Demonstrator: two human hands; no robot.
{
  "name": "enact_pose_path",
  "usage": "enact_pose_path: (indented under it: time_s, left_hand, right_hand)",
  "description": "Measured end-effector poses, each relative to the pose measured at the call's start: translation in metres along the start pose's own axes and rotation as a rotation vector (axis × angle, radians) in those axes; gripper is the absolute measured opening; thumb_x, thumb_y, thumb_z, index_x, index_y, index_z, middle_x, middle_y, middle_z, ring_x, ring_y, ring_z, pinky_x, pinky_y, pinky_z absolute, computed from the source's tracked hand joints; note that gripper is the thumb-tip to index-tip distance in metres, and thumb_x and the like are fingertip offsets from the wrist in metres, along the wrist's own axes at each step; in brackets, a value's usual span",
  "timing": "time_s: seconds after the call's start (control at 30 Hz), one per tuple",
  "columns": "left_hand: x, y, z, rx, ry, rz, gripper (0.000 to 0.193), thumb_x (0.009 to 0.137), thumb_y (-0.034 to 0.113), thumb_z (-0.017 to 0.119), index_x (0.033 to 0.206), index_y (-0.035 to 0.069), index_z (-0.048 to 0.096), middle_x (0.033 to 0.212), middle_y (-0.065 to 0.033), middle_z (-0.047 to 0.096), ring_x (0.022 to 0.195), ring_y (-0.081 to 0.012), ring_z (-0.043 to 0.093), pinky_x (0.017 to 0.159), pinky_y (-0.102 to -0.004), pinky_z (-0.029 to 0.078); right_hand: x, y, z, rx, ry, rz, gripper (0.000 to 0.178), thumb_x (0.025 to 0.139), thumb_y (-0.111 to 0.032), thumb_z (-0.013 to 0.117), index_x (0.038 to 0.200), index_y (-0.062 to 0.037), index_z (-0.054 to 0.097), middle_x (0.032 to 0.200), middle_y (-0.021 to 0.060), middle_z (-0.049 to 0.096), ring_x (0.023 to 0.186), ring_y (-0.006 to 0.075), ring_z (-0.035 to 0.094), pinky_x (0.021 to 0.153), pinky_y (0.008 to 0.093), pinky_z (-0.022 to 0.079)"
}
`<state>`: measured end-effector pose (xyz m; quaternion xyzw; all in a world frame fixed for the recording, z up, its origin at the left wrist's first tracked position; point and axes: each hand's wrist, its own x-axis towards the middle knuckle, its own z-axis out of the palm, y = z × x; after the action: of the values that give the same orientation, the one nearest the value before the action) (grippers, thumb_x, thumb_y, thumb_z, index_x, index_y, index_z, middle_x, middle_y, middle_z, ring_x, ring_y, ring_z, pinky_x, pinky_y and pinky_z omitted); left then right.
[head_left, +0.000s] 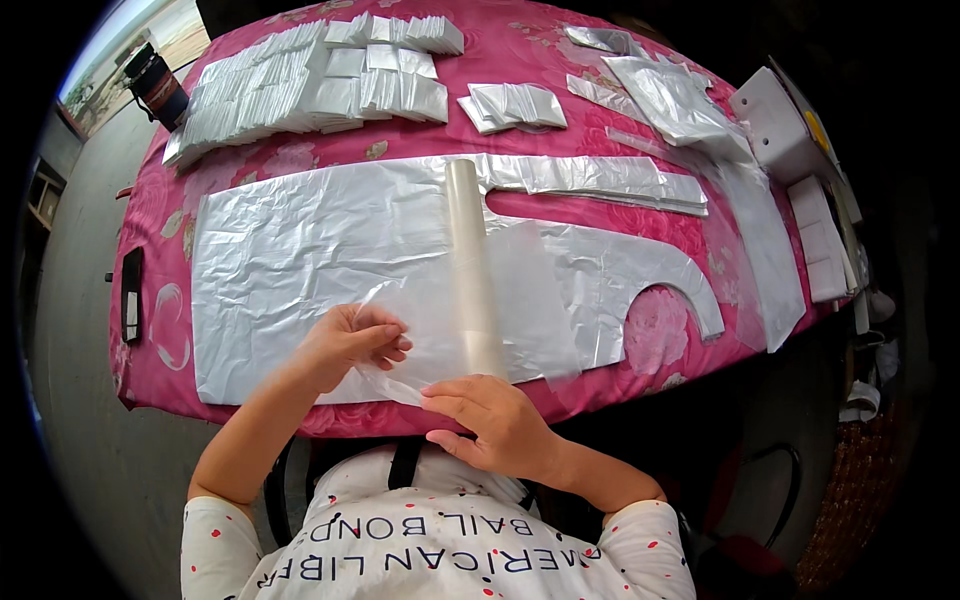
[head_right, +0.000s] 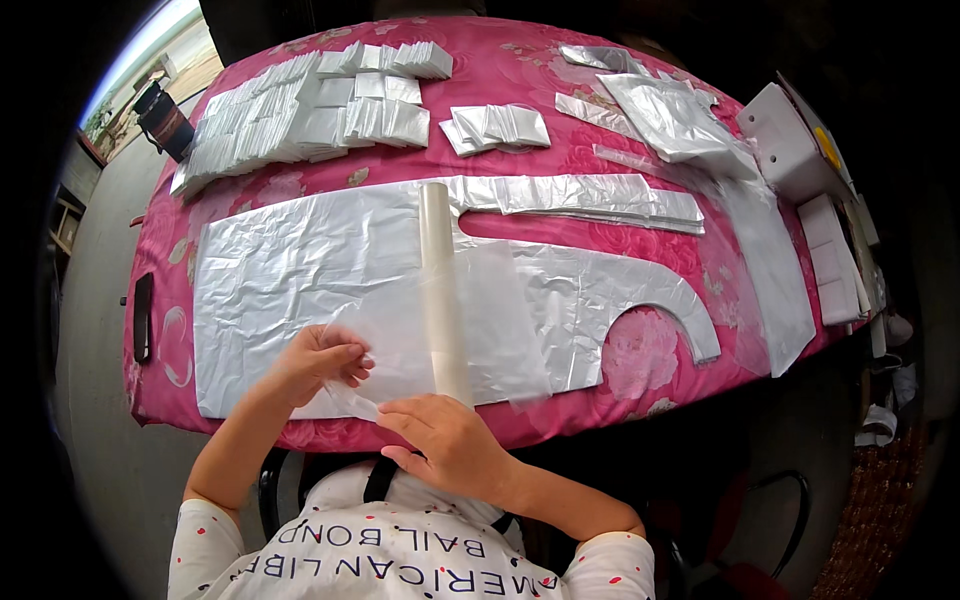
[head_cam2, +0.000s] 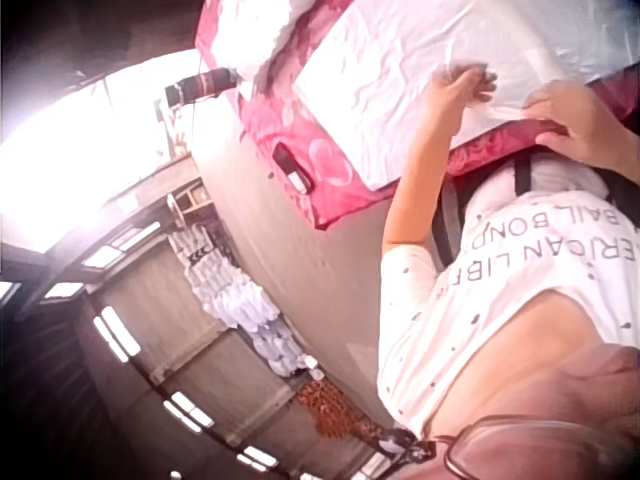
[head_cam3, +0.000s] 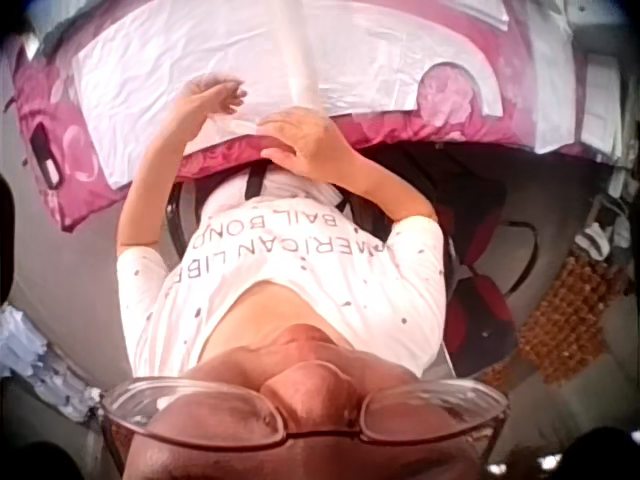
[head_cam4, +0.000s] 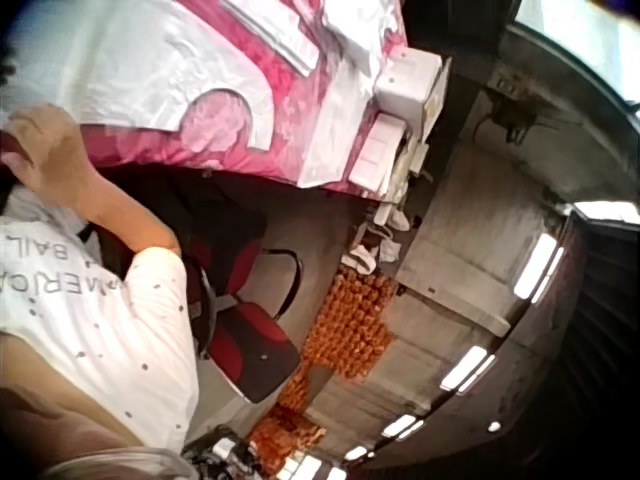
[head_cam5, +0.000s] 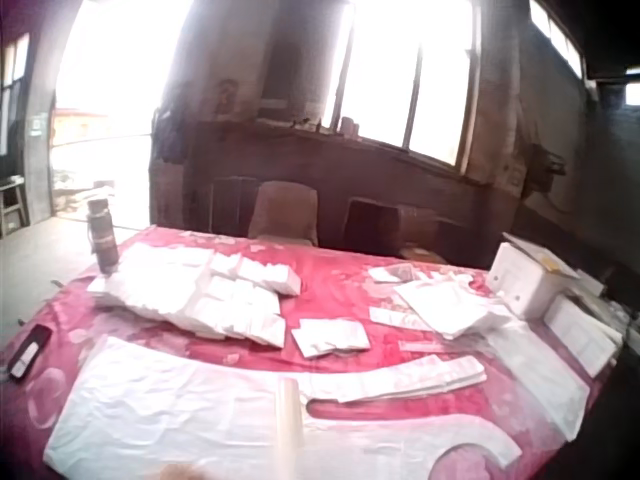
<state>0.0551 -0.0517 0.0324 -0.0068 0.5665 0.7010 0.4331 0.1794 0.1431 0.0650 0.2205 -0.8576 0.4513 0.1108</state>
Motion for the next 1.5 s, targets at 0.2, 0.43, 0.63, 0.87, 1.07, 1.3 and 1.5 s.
enact_pose_path:
  time_s: [0.2, 0.43, 0.63, 0.87, 1.07, 1.3, 1.5]
  left_hand:
    - [-0.074, 0.011, -0.129, 0.221, 0.345, -0.013, 0.015, 0.082, 0.007, 0.061, 0.095, 0.000, 0.060, 0.080, -0.0077, 0.066, 0.068, -0.0132, 0.064, 0.060, -0.0243, 0.051]
    - [-0.086, 0.029, -0.130, 1.356, 0.691, 0.449, 0.026, 0.077, -0.001, 0.059, 0.103, -0.001, 0.056, 0.102, -0.0112, 0.062, 0.092, -0.0241, 0.059, 0.078, -0.0319, 0.047]
    - [-0.020, 0.012, 0.004, 1.169, 0.298, 0.891, 0.043, 0.077, -0.001, 0.056, 0.120, 0.001, 0.049, 0.125, -0.0161, 0.050, 0.114, -0.0343, 0.048, 0.096, -0.0389, 0.039]
    - [0.042, -0.047, 0.057, 1.357, 0.209, 0.783, 0.061, 0.080, 0.012, 0.044, 0.133, -0.011, 0.027, 0.141, -0.0272, 0.025, 0.134, -0.0385, 0.020, 0.110, -0.0460, 0.017]
    - [0.043, -0.048, 0.059, 1.491, 0.235, 0.725, 0.063, 0.080, 0.020, 0.040, 0.132, -0.013, 0.028, 0.141, -0.0281, 0.025, 0.134, -0.0388, 0.020, 0.110, -0.0469, 0.014]
    - [0.041, -0.043, 0.062, 1.555, 0.233, 0.703, 0.064, 0.080, 0.022, 0.038, 0.132, -0.014, 0.028, 0.141, -0.0292, 0.025, 0.134, -0.0392, 0.020, 0.110, -0.0474, 0.014]
    - [0.042, -0.044, 0.063, 1.552, 0.232, 0.693, 0.066, 0.078, 0.021, 0.039, 0.133, -0.014, 0.026, 0.141, -0.0289, 0.025, 0.135, -0.0387, 0.020, 0.110, -0.0471, 0.013]
  right_hand:
    - [-0.037, -0.003, -0.011, -0.471, 0.063, 0.269, 0.038, 0.069, -0.036, 0.074, 0.081, -0.0058, 0.054, 0.070, 0.0046, 0.055, 0.061, 0.0246, 0.053, 0.053, 0.0351, 0.045]
    - [-0.047, -0.003, -0.009, -0.366, -0.287, 0.826, 0.051, 0.070, -0.048, 0.069, 0.077, -0.0007, 0.052, 0.058, 0.0140, 0.058, 0.054, 0.0307, 0.060, 0.051, 0.0392, 0.047]
    - [-0.045, -0.002, -0.013, -0.346, -0.304, 0.872, 0.047, 0.072, -0.042, 0.068, 0.083, 0.0025, 0.056, 0.063, 0.0178, 0.061, 0.058, 0.0329, 0.062, 0.056, 0.0390, 0.050]
    - [-0.050, -0.001, -0.016, -0.206, -0.364, 0.906, 0.054, 0.072, -0.049, 0.066, 0.082, 0.0032, 0.059, 0.066, 0.0188, 0.062, 0.062, 0.0342, 0.063, 0.060, 0.0400, 0.051]
    - [-0.005, 0.034, -0.039, 0.043, -0.406, 0.977, 0.062, 0.074, -0.058, 0.064, 0.079, 0.0037, 0.065, 0.069, 0.0154, 0.065, 0.064, 0.0256, 0.065, 0.060, 0.0319, 0.050]
    - [0.110, 0.134, -0.054, 0.282, -0.361, 0.917, 0.069, 0.082, -0.065, 0.048, 0.080, 0.0019, 0.067, 0.074, 0.0107, 0.066, 0.065, 0.0174, 0.064, 0.060, 0.0258, 0.049]
    - [0.143, 0.198, -0.035, 1.321, 0.388, 0.957, 0.031, 0.090, -0.029, 0.053, 0.108, -0.0032, 0.055, 0.102, 0.0091, 0.063, 0.094, 0.0200, 0.061, 0.080, 0.0330, 0.050]
